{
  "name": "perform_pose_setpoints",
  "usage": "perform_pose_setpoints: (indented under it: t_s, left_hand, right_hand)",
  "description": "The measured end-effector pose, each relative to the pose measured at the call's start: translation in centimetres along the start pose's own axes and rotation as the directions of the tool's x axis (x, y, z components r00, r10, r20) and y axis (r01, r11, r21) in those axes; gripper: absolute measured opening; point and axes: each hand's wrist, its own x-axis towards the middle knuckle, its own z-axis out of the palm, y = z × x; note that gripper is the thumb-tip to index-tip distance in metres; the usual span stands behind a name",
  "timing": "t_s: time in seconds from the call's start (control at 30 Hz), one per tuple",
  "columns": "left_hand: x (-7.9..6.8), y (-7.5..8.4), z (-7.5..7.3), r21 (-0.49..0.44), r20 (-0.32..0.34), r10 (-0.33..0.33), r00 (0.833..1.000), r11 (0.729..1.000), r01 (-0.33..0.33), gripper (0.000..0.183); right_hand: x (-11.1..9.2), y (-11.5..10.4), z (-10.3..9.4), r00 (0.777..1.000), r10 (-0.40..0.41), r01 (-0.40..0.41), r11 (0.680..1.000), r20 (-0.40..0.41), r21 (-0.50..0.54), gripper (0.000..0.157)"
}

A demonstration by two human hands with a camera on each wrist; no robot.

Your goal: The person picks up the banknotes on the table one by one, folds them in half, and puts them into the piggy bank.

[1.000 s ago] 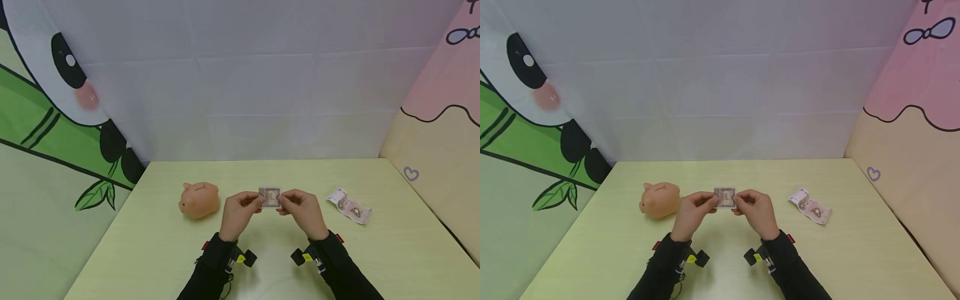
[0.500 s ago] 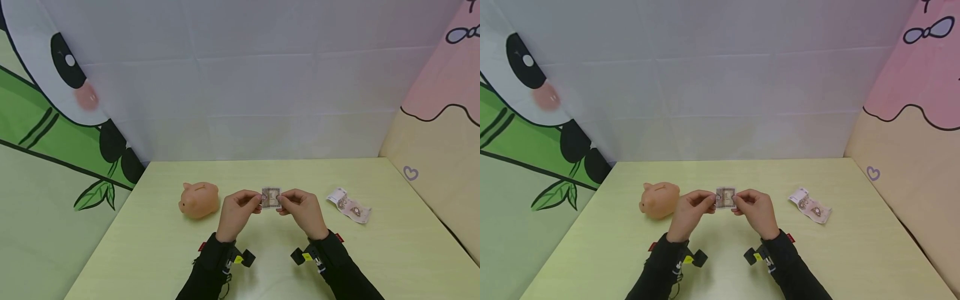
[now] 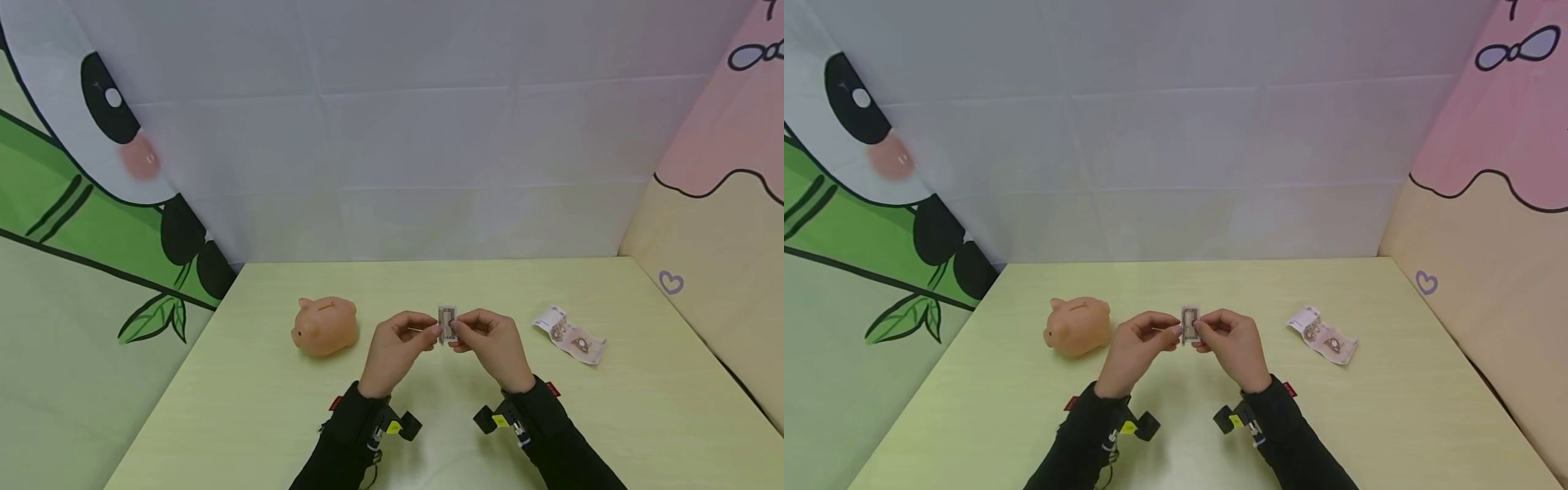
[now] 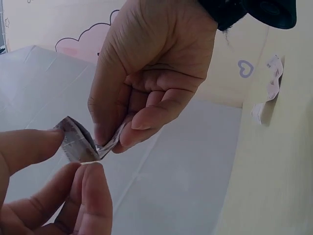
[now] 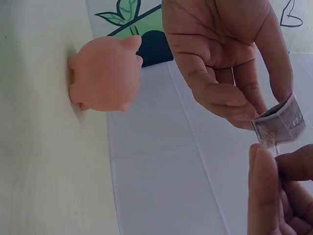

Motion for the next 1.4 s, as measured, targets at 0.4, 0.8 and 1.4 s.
perform_pose_setpoints:
  t_s: [0.4,0.8,1.4]
  left_hand:
    - [0.1,-0.42,0.22,0.047,0.01,-0.041,0.999,0.998,0.04,0.03]
    - [0.17,-0.63,0.35,0.009,0.064,-0.045,0.997,0.999,0.044,0.03]
    - [0.12,-0.47,0.19,-0.028,0.074,-0.028,0.997,0.999,0.03,0.025]
  right_hand:
    - [-0.14,0.01,0.22,1.0,-0.026,0.026,1.0,0.011,-0.018,0.017]
    - [-0.32,-0.06,0.26,0.999,-0.044,0.044,0.999,0.032,-0.014,0.016]
    - [-0.17,0.14,0.09,0.995,-0.04,0.04,0.999,0.088,0.0,0.021]
